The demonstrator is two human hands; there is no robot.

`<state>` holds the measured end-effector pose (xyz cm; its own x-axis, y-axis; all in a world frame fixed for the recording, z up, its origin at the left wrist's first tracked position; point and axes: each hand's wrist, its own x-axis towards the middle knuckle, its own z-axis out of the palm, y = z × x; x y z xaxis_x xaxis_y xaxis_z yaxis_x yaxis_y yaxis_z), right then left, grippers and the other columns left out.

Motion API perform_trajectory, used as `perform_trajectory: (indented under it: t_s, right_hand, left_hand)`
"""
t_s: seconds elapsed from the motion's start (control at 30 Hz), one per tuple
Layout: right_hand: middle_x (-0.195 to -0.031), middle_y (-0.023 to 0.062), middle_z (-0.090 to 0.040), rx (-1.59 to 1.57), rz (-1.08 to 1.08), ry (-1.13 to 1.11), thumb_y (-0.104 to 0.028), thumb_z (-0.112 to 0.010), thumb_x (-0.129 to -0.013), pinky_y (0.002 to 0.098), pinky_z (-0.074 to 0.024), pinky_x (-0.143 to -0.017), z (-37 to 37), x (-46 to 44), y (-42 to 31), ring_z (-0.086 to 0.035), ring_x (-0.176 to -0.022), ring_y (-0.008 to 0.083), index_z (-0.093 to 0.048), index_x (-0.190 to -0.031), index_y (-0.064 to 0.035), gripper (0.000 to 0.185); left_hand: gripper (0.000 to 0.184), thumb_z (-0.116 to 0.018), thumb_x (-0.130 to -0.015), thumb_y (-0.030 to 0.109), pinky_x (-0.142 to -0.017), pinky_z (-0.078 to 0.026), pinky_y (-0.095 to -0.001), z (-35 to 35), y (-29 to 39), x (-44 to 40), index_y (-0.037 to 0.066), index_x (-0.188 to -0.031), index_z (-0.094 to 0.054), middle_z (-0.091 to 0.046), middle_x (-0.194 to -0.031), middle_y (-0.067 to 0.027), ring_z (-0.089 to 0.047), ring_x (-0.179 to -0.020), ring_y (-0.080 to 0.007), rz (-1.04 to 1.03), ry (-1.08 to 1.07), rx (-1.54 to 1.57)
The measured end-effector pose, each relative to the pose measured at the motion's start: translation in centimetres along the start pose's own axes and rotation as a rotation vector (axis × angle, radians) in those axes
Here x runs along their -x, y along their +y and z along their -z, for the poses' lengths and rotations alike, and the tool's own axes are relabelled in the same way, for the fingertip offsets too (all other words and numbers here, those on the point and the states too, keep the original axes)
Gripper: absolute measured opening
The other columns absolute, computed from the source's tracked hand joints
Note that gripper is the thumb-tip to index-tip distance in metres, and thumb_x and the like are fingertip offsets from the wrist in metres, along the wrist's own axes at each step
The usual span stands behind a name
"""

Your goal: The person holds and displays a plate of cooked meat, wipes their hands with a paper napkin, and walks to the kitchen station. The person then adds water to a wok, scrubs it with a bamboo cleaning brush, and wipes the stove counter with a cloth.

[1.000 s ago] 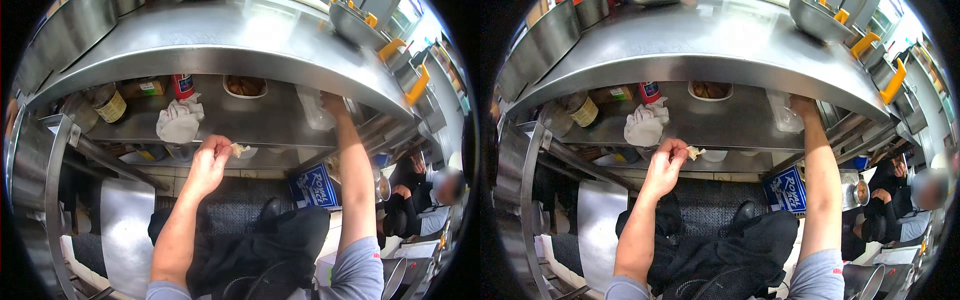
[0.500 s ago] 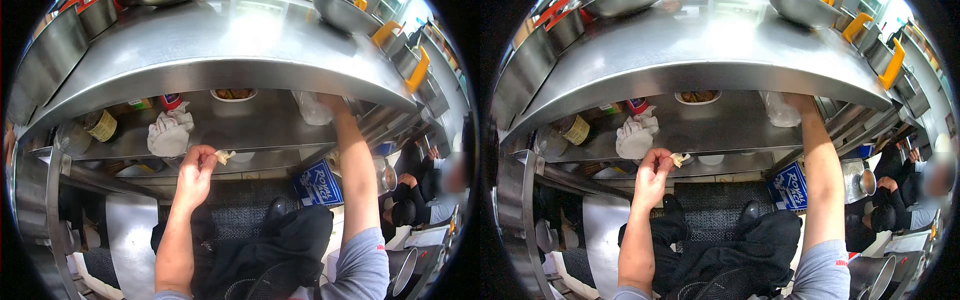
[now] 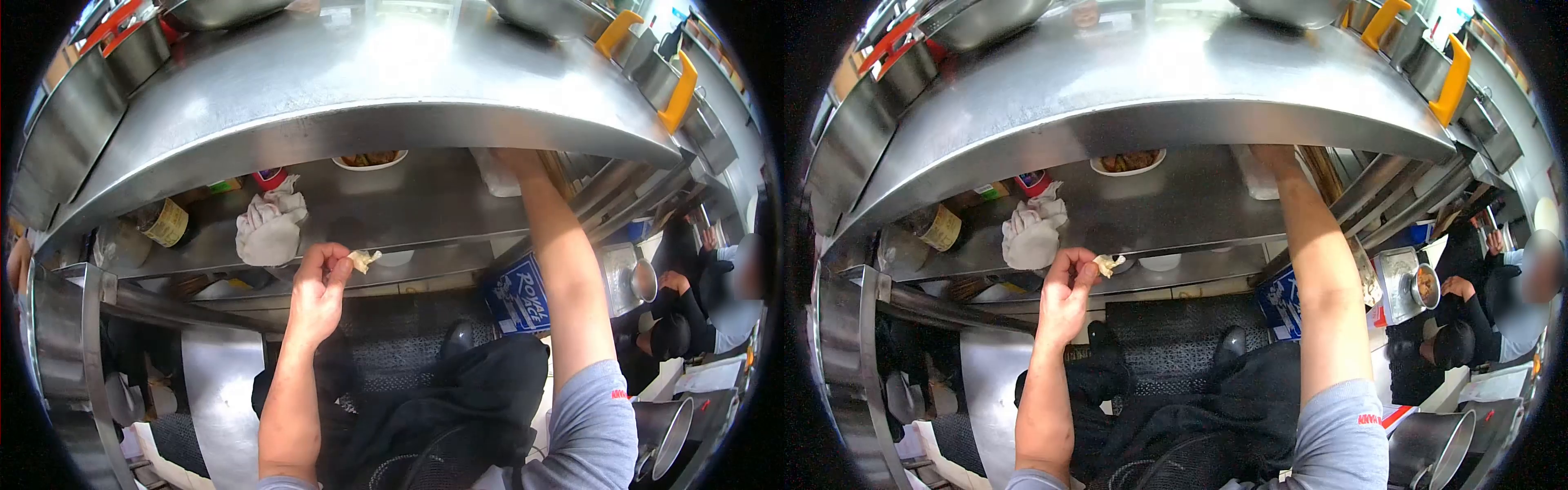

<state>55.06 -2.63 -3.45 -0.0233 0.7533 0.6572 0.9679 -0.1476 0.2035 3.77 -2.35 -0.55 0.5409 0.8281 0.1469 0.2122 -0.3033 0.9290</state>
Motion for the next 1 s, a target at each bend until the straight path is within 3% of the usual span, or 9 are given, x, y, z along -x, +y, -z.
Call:
perform_trajectory:
  t_s: [0.2,0.27,0.37,0.57,0.73,0.87,0.93,0.97,1.0]
  right_hand:
    - [-0.138,0.0184,-0.061,-0.031,-0.335,-0.123,-0.019,-0.056,-0.102,0.0504,-0.0422,-0.111,0.4,-1.2,-1.4,-0.054,-0.13,0.0394,-0.06,-0.138,-0.0066,0.039]
    - [-0.123,0.0216,-0.067,-0.106,-0.31,-0.05,-0.023,-0.058,-0.101,0.0503,-0.0491,-0.1,0.9,-1.6,-2.4,-0.062,-0.116,0.0408,-0.067,-0.122,-0.0025,0.031]
    - [-0.123,0.0216,-0.067,-0.15,-0.441,-0.169,-0.022,-0.06,-0.1,0.0499,-0.0485,-0.101,2.2,-1.5,-3.1,-0.063,-0.115,0.041,-0.066,-0.126,-0.0033,0.033]
    - [-0.125,0.021,-0.068,0.025,-0.116,0.063,-0.022,-0.056,-0.102,0.0515,-0.0478,-0.103,-0.6,0.8,1.4,-0.062,-0.119,0.0411,-0.066,-0.13,-0.0048,0.034]
    - [-0.127,0.02,-0.067,0.178,-0.229,0.04,-0.023,-0.056,-0.103,0.0509,-0.0472,-0.105,0.6,2.7,6.1,-0.061,-0.12,0.0385,-0.065,-0.129,-0.0043,0.033]
    - [-0.133,0.0185,-0.065,-0.263,-0.603,0.017,-0.022,-0.056,-0.105,0.0487,-0.0452,-0.11,11.4,0.1,0.5,-0.057,-0.129,0.0347,-0.06,-0.138,-0.0055,0.037]
    - [-0.13,0.0166,-0.066,-0.846,-0.776,0.303,-0.021,-0.056,-0.106,0.0467,-0.0475,-0.108,12.6,-0.6,-0.1,-0.059,-0.126,0.0321,-0.059,-0.137,-0.0055,0.035]
    - [-0.127,0.0147,-0.067,-1.445,-0.903,0.6,-0.02,-0.056,-0.106,0.0446,-0.0499,-0.106,13.2,-1.0,-0.3,-0.061,-0.124,0.0295,-0.059,-0.137,-0.0055,0.034]
    - [-0.127,0.0147,-0.067,-1.445,-0.895,0.604,-0.02,-0.056,-0.106,0.0446,-0.0499,-0.106,14.3,-1.2,-0.8,-0.061,-0.124,0.0295,-0.059,-0.137,-0.0055,0.034]
  left_hand:
    - [0.017,-0.061,-0.106,0.015,-0.082,-0.051,-0.0274,-0.2,-0.9,-0.3,0.0,-0.114,-0.06,-0.061,-0.095,-0.002,-0.059,-0.087,-0.011,-0.033,0.005,0.023]
    - [0.017,-0.061,-0.106,0.015,-0.082,-0.051,-0.0273,-0.1,-0.9,-0.2,0.0,-0.115,-0.06,-0.061,-0.094,-0.0019,-0.059,-0.087,-0.0109,-0.033,0.005,0.015]
    - [0.017,-0.061,-0.106,0.015,-0.082,-0.052,-0.0272,0.0,-0.8,-0.2,0.0,-0.115,-0.06,-0.061,-0.094,-0.0017,-0.059,-0.087,-0.0108,-0.037,-0.001,-0.009]
    - [0.015,-0.063,-0.103,0.013,-0.08,-0.049,-0.028,-0.1,0.0,-0.2,0.001,-0.112,-0.062,-0.06,-0.091,-0.0025,-0.057,-0.085,-0.0119,-0.008,0.02,0.086]
    - [0.015,-0.066,-0.1,0.012,-0.08,-0.048,-0.0296,-0.5,0.2,-0.5,0.001,-0.11,-0.064,-0.061,-0.091,-0.0042,-0.056,-0.085,-0.0136,-0.035,0.041,0.132]
    - [0.015,-0.064,-0.101,0.012,-0.081,-0.05,-0.0314,-0.5,0.2,-0.1,0.0,-0.11,-0.064,-0.063,-0.101,-0.0075,-0.06,-0.09,-0.0151,-0.093,0.045,0.094]
    - [0.016,-0.064,-0.101,0.012,-0.082,-0.051,-0.0321,-0.8,-0.1,-0.1,-0.001,-0.11,-0.064,-0.063,-0.104,-0.0087,-0.062,-0.091,-0.0159,-0.129,0.053,0.081]
    - [0.016,-0.061,-0.105,0.014,-0.084,-0.052,-0.0314,-0.7,-0.4,-0.2,0.0,-0.112,-0.061,-0.064,-0.106,-0.0083,-0.063,-0.092,-0.0149,-0.139,0.059,0.061]
    - [0.016,-0.057,-0.108,0.015,-0.087,-0.054,-0.0307,-0.6,-0.6,-0.3,0.001,-0.115,-0.058,-0.066,-0.109,-0.0079,-0.064,-0.093,-0.014,-0.149,0.068,0.043]
